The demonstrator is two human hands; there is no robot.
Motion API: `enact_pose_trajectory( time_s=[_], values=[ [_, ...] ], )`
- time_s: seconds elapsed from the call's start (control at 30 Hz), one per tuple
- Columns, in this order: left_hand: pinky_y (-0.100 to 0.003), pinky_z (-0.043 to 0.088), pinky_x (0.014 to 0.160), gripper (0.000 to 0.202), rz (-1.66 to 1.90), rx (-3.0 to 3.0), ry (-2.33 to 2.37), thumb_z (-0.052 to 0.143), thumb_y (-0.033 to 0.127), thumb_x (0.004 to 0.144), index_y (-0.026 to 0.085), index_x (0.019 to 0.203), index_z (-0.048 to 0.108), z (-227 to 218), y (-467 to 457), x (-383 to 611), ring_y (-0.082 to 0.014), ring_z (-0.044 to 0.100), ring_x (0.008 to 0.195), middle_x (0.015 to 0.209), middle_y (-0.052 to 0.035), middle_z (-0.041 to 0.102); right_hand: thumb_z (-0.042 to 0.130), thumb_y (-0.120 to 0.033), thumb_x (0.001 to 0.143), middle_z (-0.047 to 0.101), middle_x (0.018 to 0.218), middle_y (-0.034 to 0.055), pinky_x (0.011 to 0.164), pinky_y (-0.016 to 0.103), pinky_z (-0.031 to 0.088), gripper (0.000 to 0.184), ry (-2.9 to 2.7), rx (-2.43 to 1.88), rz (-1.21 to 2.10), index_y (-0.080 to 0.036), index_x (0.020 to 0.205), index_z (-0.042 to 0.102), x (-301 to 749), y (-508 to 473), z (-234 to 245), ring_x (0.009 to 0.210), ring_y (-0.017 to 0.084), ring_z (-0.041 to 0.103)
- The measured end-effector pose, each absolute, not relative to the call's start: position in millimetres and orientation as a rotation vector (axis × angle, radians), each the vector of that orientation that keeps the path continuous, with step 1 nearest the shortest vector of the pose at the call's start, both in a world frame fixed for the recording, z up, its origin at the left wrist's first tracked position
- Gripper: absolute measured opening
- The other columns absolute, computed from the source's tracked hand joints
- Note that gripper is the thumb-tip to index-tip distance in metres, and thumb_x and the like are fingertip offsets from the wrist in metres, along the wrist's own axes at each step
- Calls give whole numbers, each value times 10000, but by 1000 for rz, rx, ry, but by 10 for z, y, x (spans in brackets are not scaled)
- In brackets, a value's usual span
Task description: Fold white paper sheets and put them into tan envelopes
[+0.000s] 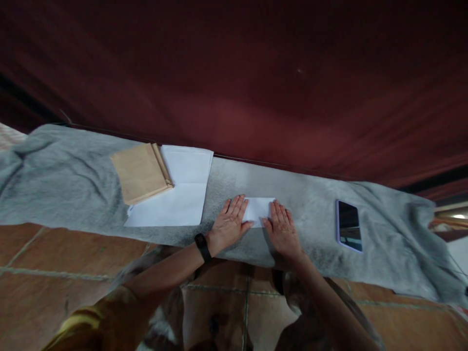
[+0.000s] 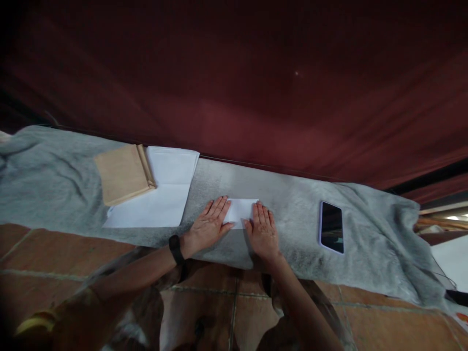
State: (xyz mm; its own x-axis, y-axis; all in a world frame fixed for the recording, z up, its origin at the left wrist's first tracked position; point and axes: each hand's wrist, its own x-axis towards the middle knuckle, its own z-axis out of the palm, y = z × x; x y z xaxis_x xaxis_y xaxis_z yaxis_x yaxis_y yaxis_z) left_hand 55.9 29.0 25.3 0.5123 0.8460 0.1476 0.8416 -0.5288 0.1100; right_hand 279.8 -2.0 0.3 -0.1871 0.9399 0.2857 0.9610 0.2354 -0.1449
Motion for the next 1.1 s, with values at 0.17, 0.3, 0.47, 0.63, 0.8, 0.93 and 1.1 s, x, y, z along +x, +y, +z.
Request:
enact_pose_trajectory(
  time_s=[0.17,0.3,0.47,0.63,0.8,0.93,1.1],
  values=[
    [-521,208,1279,739,254,2705,1534,409,540,1031,81,1601,305,273,278,586,-309,252,1568,1664,-196,313,357,-415,1075,479,1572,208,1204,539,322,601,-2173,-1742,-117,-77,1571,385,2837,28,38,1463,323,423],
    [-531,200,1276,729,216,2720,1532,394,540,1036,65,1586,335,303,279,605,-322,262,1563,1671,-203,286,340,-320,1070,542,1526,185,1196,512,335,506,-2169,-1728,-86,-85,1485,511,2836,184,98,1427,304,466],
    [-536,191,1277,728,223,2710,1527,435,537,1023,65,1573,365,328,286,609,-330,270,1560,1656,-213,317,321,-223,1042,588,1483,146,1197,495,319,510,-2231,-1683,-19,-150,1520,482,2790,406,155,1385,268,497],
    [-541,187,1278,722,211,2719,1516,419,551,1029,59,1557,392,359,281,607,-331,264,1561,1656,-212,319,434,-186,983,646,1369,125,1177,504,333,508,-2258,-1688,-33,-201,1480,538,2815,546,210,1252,290,554],
    [-549,134,1296,744,267,2746,1441,458,555,1017,82,1581,353,443,302,595,-321,223,1576,1678,-181,286,447,-148,957,684,1081,105,1007,391,503,358,-2155,-1610,117,-192,1179,725,2880,646,369,1049,254,630],
    [-562,95,1300,751,450,2793,1423,461,500,1025,140,1637,220,670,365,569,-313,157,1593,1709,-140,230,451,-254,1007,660,1006,79,912,360,544,286,-1934,-1481,178,-214,1047,731,2901,670,593,965,230,654],
    [-545,190,1276,547,570,2863,1499,392,198,1039,196,1585,366,920,465,496,-297,369,1505,1524,-125,532,478,-307,1024,669,1008,72,939,398,538,243,-1807,-1381,77,-233,1013,709,2887,551,722,1025,237,642]
  ],
)
